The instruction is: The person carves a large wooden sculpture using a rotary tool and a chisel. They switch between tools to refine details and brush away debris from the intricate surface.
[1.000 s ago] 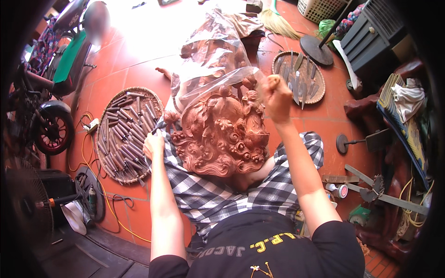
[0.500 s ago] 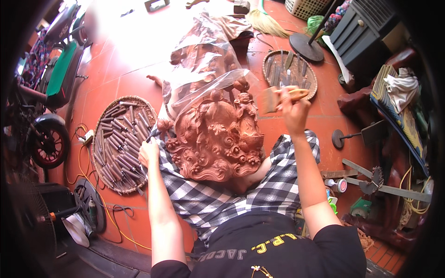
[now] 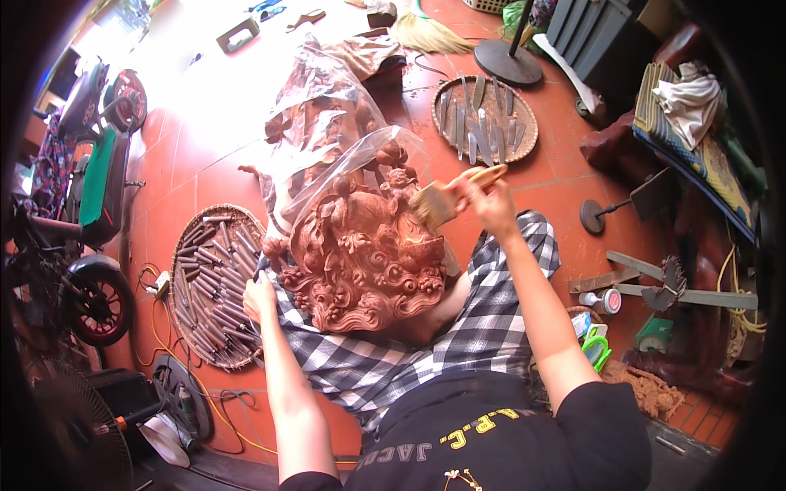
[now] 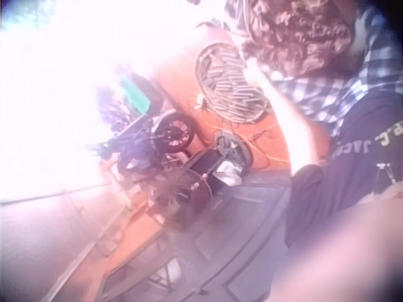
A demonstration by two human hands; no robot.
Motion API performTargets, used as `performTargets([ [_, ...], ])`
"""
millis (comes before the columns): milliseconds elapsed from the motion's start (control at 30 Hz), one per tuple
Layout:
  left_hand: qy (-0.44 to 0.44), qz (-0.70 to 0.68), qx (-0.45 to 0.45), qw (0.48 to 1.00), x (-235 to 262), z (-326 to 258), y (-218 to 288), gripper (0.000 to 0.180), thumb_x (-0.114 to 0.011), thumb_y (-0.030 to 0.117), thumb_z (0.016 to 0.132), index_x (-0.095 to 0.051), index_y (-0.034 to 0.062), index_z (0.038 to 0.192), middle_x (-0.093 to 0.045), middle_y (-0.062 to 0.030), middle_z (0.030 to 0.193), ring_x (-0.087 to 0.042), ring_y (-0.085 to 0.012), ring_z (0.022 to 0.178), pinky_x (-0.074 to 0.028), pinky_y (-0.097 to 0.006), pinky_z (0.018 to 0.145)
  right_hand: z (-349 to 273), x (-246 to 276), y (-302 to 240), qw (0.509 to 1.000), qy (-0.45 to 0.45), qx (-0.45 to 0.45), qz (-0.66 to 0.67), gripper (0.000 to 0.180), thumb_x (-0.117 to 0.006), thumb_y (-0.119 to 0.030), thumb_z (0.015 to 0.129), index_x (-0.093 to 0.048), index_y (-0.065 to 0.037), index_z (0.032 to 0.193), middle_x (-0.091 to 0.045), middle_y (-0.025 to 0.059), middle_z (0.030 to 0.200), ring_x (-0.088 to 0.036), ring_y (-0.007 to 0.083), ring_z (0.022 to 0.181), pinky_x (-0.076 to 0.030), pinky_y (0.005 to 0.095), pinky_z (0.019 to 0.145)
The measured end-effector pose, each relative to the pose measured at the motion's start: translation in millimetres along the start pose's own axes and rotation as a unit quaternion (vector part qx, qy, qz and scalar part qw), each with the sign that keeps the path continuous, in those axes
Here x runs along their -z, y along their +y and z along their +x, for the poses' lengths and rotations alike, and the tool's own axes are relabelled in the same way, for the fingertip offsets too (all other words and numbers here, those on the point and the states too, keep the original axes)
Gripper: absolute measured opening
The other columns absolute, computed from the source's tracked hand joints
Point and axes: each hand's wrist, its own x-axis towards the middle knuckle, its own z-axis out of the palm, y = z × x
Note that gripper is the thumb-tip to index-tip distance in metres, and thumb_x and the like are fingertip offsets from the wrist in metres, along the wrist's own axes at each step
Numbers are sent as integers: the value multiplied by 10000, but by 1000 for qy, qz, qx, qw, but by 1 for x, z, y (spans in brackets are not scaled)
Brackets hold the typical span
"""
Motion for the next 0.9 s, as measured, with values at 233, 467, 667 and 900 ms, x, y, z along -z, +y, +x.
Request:
performTargets([
  [233,5,18,22,1000,0,8,-9,600,-482,578,884,-705,69,1111,-695,-213,1090,-649,-405,1050,-486,-499,898,-10,1,0,960,31,-51,273,139,-612,-143,978,-629,-6,977,-721,115,934,-636,110,650,-548,252,626],
  [467,0,7,12,1000,2,4,-3,607,-471,582,888,-709,65,1101,-696,-210,1093,-651,-407,1042,-491,-496,889,-2,12,50,942,130,-108,289,212,-590,-224,998,-631,-16,1018,-714,115,934,-633,109,644,-565,268,660],
  [667,14,26,-6,1000,-6,6,-3,599,-479,565,893,-708,43,1080,-700,-233,1049,-662,-419,996,-499,-508,862,-20,36,37,963,-73,-147,214,135,-610,-164,979,-612,-29,978,-705,92,927,-640,123,679,-552,273,625],
  [900,10,26,-2,1000,-3,5,-3,604,-481,571,895,-705,45,1091,-700,-233,1045,-663,-423,993,-498,-510,865,0,23,-18,953,-100,-68,277,148,-608,-170,982,-645,-29,1010,-725,78,933,-644,112,741,-543,295,633],
])
